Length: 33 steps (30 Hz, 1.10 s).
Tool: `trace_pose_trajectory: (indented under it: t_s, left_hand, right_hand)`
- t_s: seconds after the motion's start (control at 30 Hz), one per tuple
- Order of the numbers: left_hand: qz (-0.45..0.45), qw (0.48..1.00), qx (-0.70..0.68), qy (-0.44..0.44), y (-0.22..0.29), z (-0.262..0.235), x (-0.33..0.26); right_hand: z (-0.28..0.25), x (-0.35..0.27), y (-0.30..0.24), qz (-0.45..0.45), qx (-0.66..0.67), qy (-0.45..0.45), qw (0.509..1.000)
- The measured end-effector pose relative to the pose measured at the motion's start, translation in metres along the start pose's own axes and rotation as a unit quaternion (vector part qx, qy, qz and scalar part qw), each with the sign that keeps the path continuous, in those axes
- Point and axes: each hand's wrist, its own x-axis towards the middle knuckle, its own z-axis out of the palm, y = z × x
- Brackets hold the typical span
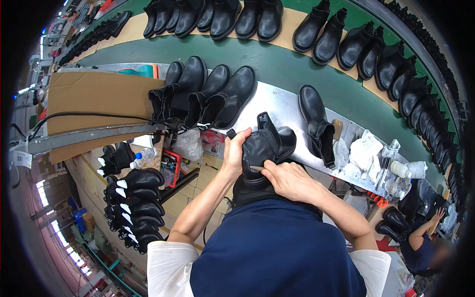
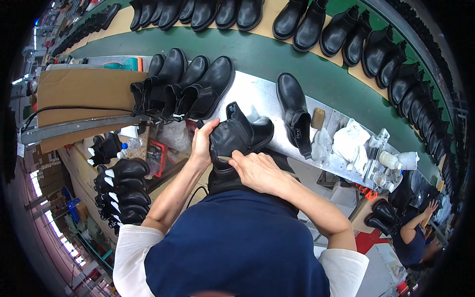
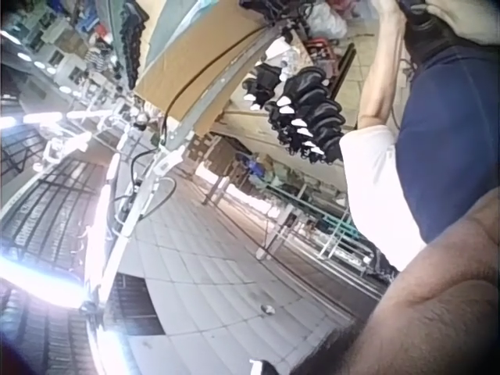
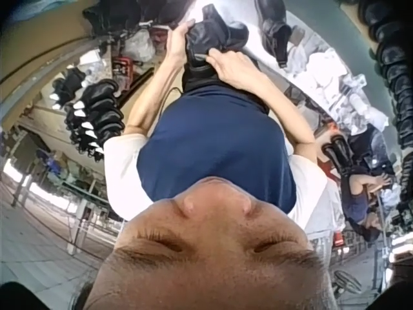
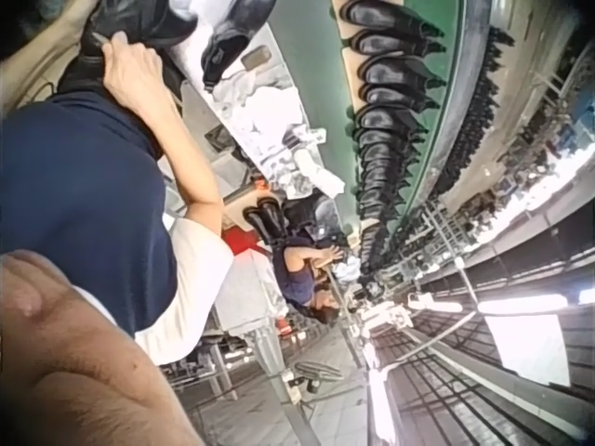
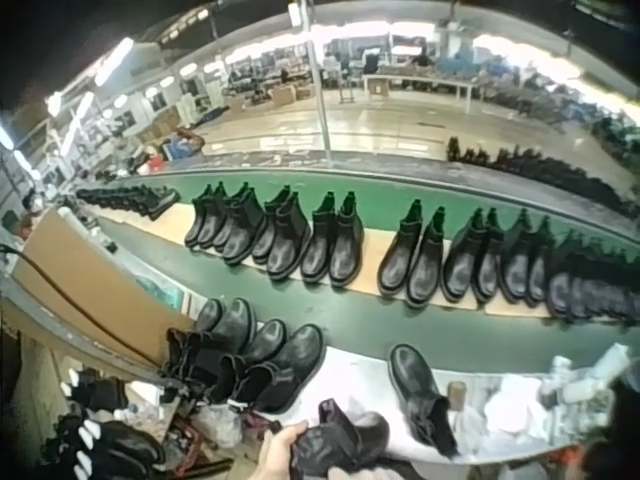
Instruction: The recorder is inspecting and cleaning black Chelsea-style boots on a factory production line, checking soles and uppers.
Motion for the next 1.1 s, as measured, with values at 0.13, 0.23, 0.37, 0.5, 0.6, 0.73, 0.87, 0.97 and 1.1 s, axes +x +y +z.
trace_pose_trajectory:
  t_s: [0.13, 0.23, 0.37, 0.5, 0.6, 0.73, 0.87, 0.97, 1.1]
  left_hand:
    - [-0.003, 1.0, 0.01, 0.012, -0.003, -0.005, 0.002]
    - [-0.014, 0.999, -0.023, 0.029, -0.006, -0.008, 0.006]
    - [-0.011, 1.0, -0.008, -0.014, 0.0, -0.005, 0.004]
    - [0.051, 0.999, 0.009, -0.017, -0.004, -0.003, 0.002]
    - [0.115, 0.991, -0.063, -0.026, 0.01, 0.002, -0.005]
    - [0.283, 0.957, 0.032, -0.057, 0.02, 0.015, 0.015]
    - [0.446, 0.828, 0.328, -0.086, 0.014, 0.033, 0.034]
    - [0.362, 0.819, 0.438, -0.076, 0.0, 0.023, 0.04]
    - [0.573, 0.681, 0.451, -0.063, 0.01, 0.044, -0.012]
  right_hand:
    - [-0.005, -0.002, -0.001, 0.006, -0.009, -0.029, 1.0]
    - [-0.008, -0.005, 0.002, 0.017, 0.017, -0.043, 0.999]
    - [-0.001, -0.001, 0.0, 0.029, 0.026, -0.024, 0.999]
    - [-0.015, -0.009, -0.005, 0.053, 0.03, -0.038, 0.997]
    - [-0.037, -0.046, 0.003, 0.165, 0.047, 0.086, 0.981]
    - [-0.067, -0.072, 0.045, 0.225, -0.047, 0.364, 0.903]
    - [-0.046, -0.045, 0.113, 0.229, -0.065, 0.322, 0.916]
    - [-0.04, -0.037, 0.144, 0.249, -0.016, 0.388, 0.887]
    - [-0.046, -0.062, 0.164, 0.295, 0.165, 0.366, 0.867]
